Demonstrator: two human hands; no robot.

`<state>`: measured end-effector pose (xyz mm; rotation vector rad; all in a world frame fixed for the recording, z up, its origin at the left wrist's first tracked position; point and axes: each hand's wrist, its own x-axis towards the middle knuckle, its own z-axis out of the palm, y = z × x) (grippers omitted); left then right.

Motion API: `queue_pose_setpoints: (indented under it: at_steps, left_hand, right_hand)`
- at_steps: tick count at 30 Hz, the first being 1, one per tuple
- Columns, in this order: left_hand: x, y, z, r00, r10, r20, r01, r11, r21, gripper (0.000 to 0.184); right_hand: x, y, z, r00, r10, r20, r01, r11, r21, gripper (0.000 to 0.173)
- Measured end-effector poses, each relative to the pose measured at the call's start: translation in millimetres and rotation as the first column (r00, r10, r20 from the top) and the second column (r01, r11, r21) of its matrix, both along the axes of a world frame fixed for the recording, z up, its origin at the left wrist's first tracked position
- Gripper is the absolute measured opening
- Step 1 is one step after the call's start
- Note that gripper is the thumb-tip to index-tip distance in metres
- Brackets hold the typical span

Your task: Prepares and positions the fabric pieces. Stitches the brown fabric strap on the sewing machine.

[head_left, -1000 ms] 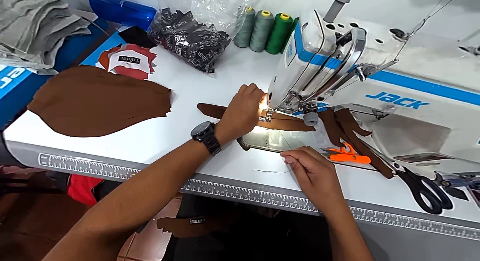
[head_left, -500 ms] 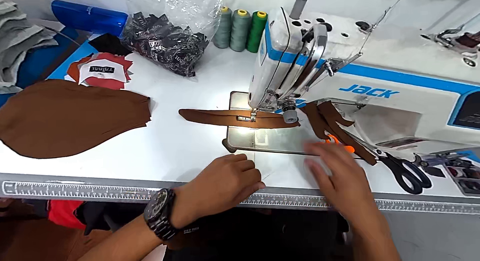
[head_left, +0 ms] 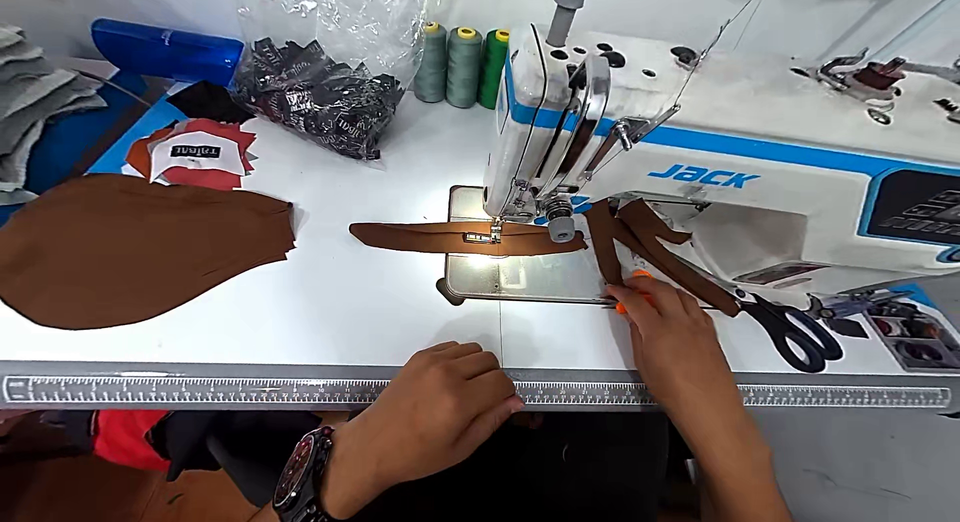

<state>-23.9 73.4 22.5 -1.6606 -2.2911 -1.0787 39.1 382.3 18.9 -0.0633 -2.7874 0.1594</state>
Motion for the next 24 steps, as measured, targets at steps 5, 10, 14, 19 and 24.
queue_pose_setpoints:
  at_steps: [5, 10, 14, 19, 24]
  left_hand:
    - [-0.3, 4.4, -0.5, 1.0, -0.011, 0.009, 0.01, 1.0, 0.013, 0.033]
    - [0.2, 9.7, 1.3, 1.0, -0.016, 0.017, 0.016, 0.999, 0.029, 0.032]
    - [-0.5, 11.8, 1.6, 1.0, -0.014, 0.02, 0.013, 0.999, 0.041, 0.032]
    - [-1.8, 10.9, -1.8, 0.999, -0.006, 0.035, 0.004, 0.999, 0.045, 0.032]
    - [5.1, -23.0, -7.1, 0.992, -0.051, 0.116, 0.048, 0.998, 0.033, 0.033]
  right_hand:
    - [18.4, -9.4, 2.1, 0.998, -0.009, -0.059, 0.007, 0.999, -0.032, 0.029]
    - [-15.8, -41.6, 5.9, 0.962, 0.142, -0.233, -0.167, 0.982, -0.092, 0.028]
    - [-50.3, -63.7, 0.9, 0.945, 0.258, -0.203, -0.273, 0.961, -0.05, 0.023]
    - [-58.7, -80.7, -2.3, 0.936, 0.309, -0.168, -0.317, 0.948, -0.026, 0.022]
    - [-47.4, -53.2, -4.1, 0.967, 0.22, -0.127, -0.234, 0.966, -0.109, 0.023]
